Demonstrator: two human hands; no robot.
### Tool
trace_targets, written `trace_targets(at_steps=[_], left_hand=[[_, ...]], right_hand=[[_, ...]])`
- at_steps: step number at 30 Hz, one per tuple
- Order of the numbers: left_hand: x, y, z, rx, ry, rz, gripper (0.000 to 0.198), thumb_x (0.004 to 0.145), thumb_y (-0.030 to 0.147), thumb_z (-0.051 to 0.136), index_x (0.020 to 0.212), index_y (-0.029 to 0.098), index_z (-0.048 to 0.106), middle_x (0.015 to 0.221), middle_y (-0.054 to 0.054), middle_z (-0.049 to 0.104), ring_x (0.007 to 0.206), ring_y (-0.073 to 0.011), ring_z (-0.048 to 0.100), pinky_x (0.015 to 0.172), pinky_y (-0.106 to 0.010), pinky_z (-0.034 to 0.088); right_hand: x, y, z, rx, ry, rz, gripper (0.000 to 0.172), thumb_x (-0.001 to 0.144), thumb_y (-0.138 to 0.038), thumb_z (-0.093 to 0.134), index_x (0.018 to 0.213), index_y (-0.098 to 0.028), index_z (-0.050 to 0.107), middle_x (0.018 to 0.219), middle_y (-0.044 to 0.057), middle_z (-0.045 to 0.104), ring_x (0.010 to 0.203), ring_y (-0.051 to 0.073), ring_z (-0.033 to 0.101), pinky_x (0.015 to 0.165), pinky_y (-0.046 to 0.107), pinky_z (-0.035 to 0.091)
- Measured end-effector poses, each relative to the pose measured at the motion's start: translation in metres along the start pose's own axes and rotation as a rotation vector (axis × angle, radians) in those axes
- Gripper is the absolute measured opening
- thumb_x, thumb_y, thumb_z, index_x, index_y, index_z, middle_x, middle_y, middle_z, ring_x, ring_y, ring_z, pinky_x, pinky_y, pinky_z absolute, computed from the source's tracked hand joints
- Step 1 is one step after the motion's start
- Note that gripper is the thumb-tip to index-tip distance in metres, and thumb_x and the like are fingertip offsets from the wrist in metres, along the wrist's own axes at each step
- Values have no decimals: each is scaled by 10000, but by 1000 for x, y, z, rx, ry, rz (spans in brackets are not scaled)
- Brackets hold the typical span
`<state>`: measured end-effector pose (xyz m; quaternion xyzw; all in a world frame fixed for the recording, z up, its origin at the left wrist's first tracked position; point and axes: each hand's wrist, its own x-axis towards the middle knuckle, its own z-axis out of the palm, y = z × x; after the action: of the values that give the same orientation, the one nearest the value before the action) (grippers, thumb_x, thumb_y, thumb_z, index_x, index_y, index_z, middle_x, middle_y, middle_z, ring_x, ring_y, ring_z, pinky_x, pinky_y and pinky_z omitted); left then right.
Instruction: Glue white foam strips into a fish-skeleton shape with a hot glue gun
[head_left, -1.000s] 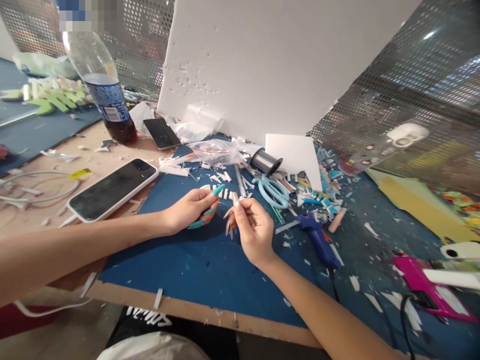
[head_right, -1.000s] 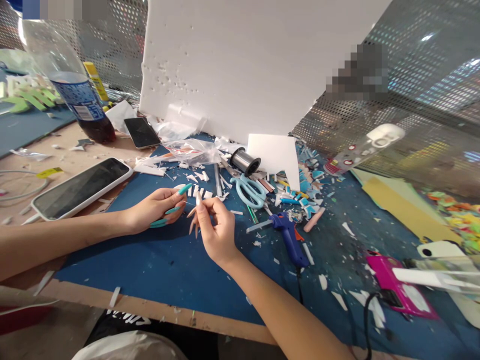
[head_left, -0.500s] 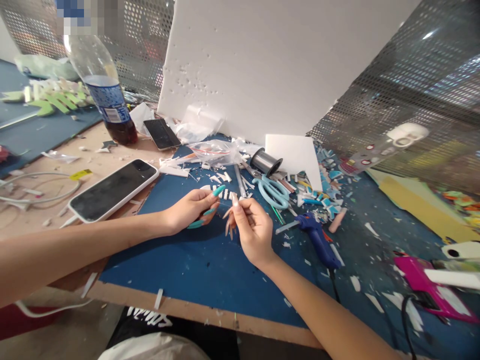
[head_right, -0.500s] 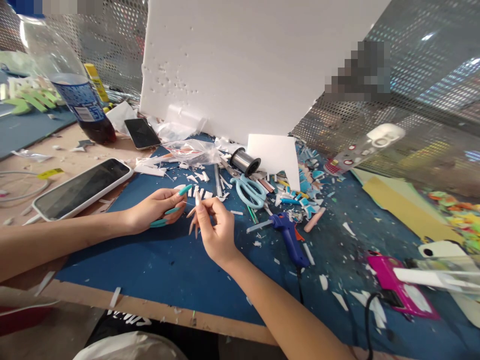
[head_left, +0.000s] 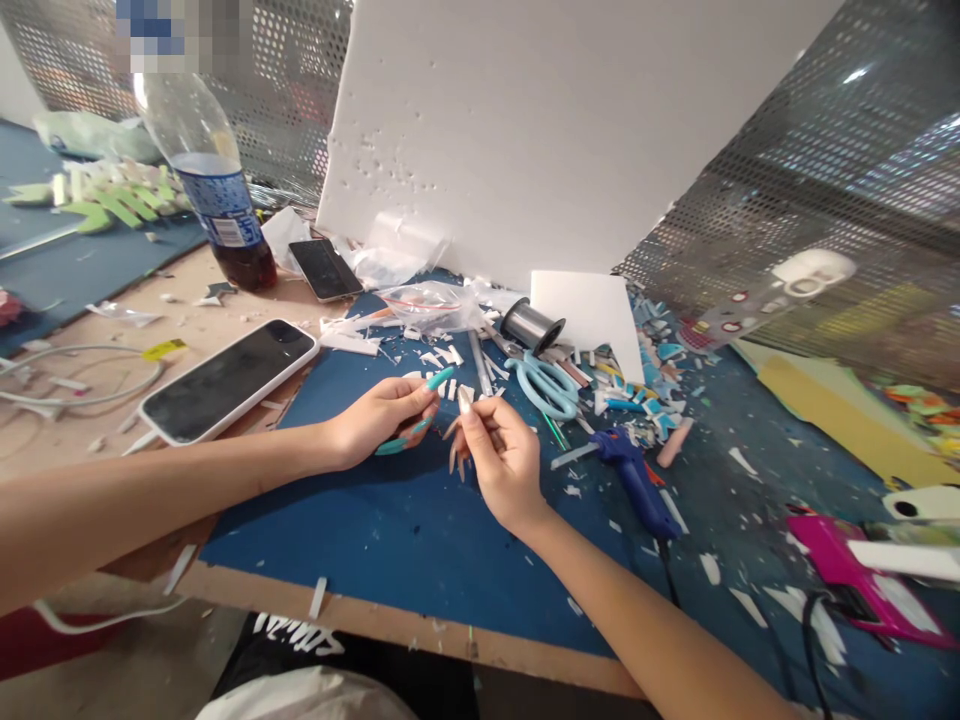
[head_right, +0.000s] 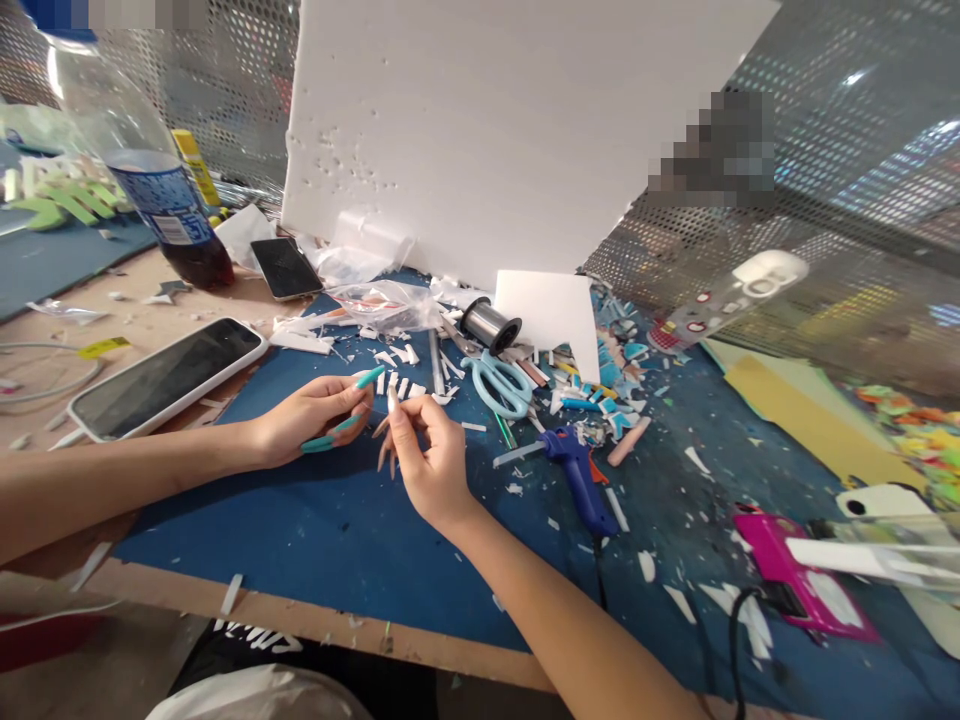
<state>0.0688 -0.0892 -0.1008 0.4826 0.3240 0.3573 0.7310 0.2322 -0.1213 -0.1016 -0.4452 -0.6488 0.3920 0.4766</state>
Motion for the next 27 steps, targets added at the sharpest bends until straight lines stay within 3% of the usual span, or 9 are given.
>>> trace_targets(at_steps=[11,16,22,27], left_hand=[[1,-1,-1,68,6,66,449,821,534,503,586,166,397,412,77,338,363,-40,309,372,-179,225],[-1,-1,0,141,15,79,499,838,606,395,616,160,419,429,58,375,382,-50,338,376,-181,221],[-4,-1,3,352,70,115,454,845,554,437,611,166,408,453,69,365,399,-43,310,405,-180,250],[-7,1,5,578,129,250,421,878,499,403,617,169,408,487,55,408,443,-54,343,441,-181,272]], right_hand=[[5,2,2,49,-61,92,239,883,-371,512,719,-197,496,529,-49,516,437,92,515,446,210,430],[6,4,2,66,-78,103,263,883,-392,505,706,-199,479,537,-49,513,441,93,510,452,214,425],[6,6,1,77,-114,104,264,904,-409,458,745,-200,492,572,-35,520,483,101,493,473,223,406],[7,2,0,95,-166,76,270,903,-406,456,743,-196,517,545,-45,465,462,91,452,454,216,378]])
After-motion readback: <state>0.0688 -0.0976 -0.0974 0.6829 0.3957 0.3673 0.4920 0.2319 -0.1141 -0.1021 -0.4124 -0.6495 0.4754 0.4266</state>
